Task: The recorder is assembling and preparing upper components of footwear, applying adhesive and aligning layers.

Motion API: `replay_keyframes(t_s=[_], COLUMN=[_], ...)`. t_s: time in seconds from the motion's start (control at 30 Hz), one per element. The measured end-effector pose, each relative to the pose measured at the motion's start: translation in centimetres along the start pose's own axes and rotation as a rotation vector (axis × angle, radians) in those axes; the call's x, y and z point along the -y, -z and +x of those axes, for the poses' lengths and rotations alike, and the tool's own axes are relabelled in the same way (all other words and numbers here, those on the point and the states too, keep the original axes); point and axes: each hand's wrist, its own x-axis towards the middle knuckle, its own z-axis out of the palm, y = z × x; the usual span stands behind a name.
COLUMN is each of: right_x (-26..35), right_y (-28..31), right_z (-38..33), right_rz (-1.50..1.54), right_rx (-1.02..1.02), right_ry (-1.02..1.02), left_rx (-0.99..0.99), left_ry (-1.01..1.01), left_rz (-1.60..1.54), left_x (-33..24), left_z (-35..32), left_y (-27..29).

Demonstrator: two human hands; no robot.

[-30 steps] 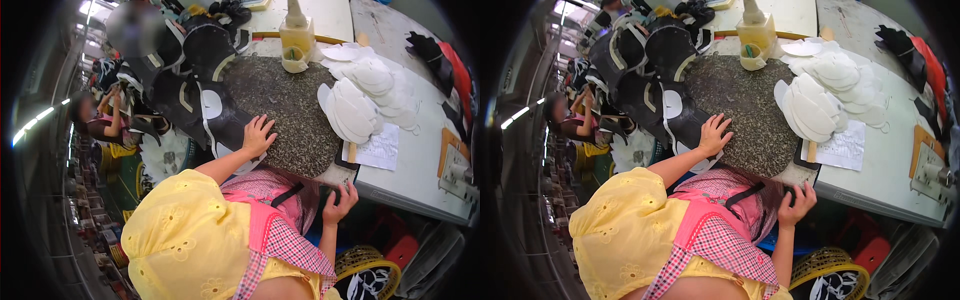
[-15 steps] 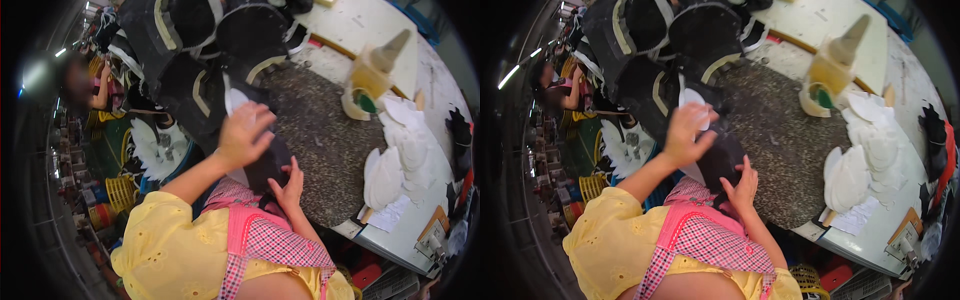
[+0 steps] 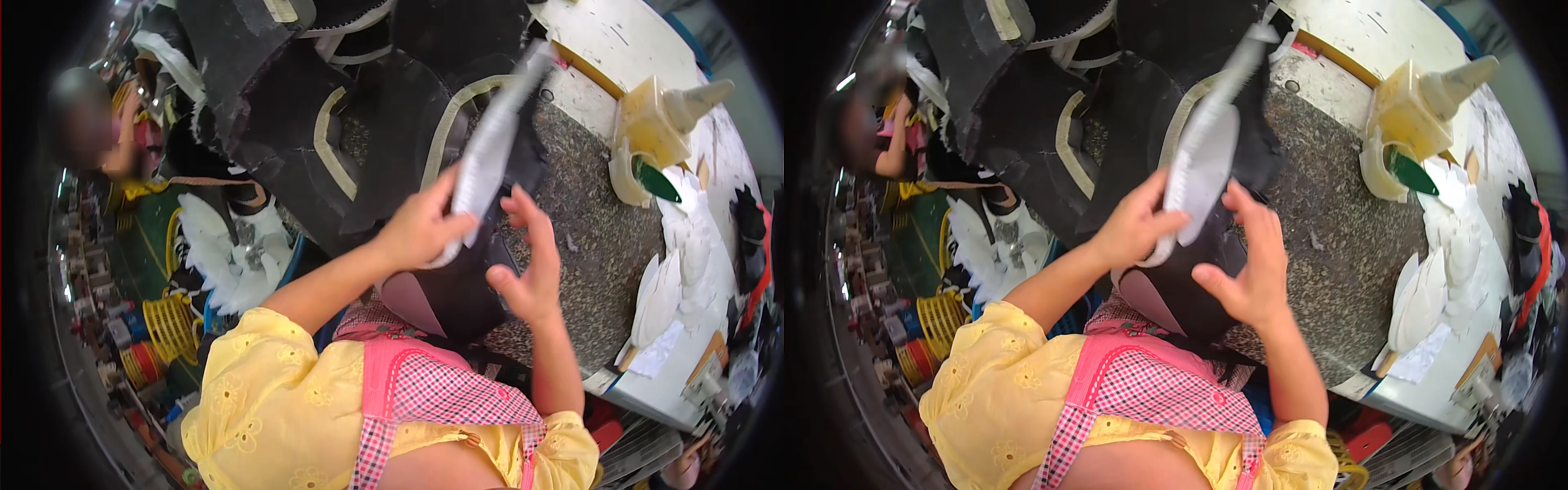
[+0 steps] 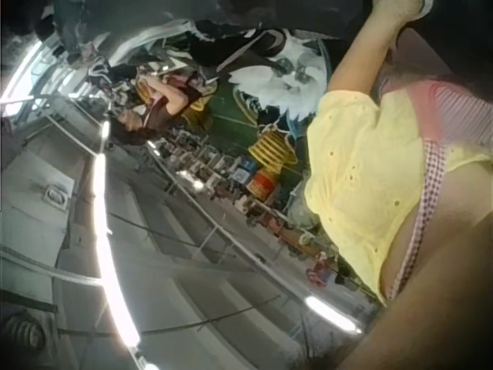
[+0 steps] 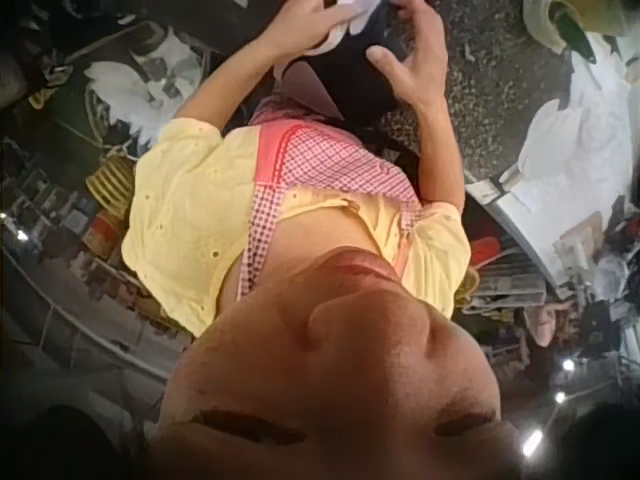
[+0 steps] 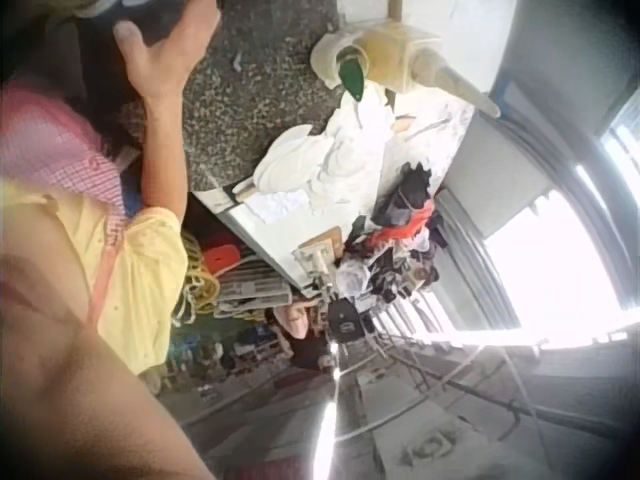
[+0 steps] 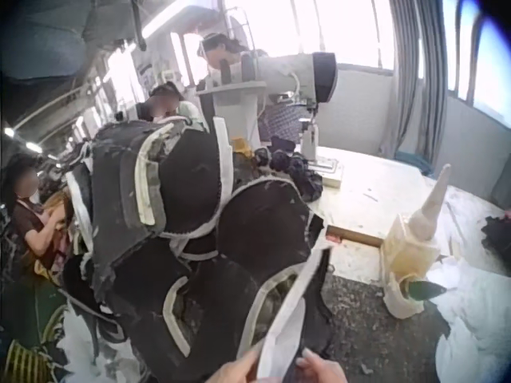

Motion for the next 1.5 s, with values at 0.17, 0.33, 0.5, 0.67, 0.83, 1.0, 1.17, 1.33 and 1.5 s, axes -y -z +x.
replay_keyframes(t_s=[0.17,0.33,0.5,0.67,0.83,1.0,1.17,1.33,1.5], right_x=[2.3,5.8,12.1,18.7,22.9,27.0,27.2,24.4,18.9], right_y=[-1.0,2.5,8.3,16.4,13.7,12.6,10.6,12.5,12.0], right_z=[2.2,-1.5,-7.8,-21.0,-25.8,-27.3,-24.5,-27.4,-27.3], right_rz=[0.084,-0.076,-0.067,0.564,0.184,-0.088,-0.384,-0.131,0.406], right_rx=[-0.182,-0.185,-0.711,-0.754,-1.529,-1.673,-1.718,-1.755,-1.583], right_ry=[-0.240,-0.385,-0.157,0.041,0.300,0.211,0.429,0.520,0.405], left_rx=[0.516,-0.102,-0.375,0.070,-0.141,0.103,0.041,0.453,0.915], left_ry=[-0.157,-0.693,-0.379,-0.197,-0.329,0.171,0.250,0.407,0.227], left_rz=[-0.028,0.618,0.646,-0.630,-0.903,-1.030,-1.159,-0.786,-0.510], left_x=[-1.4,-2.8,4.3,0.0,-0.2,3.8,5.1,9.3,3.6], left_z=[0.3,4.7,10.9,6.0,-2.7,-9.3,-10.4,-11.8,-13.6], left_y=[1.5,8.5,14.1,7.7,-2.6,-10.5,-15.5,-16.4,-10.8])
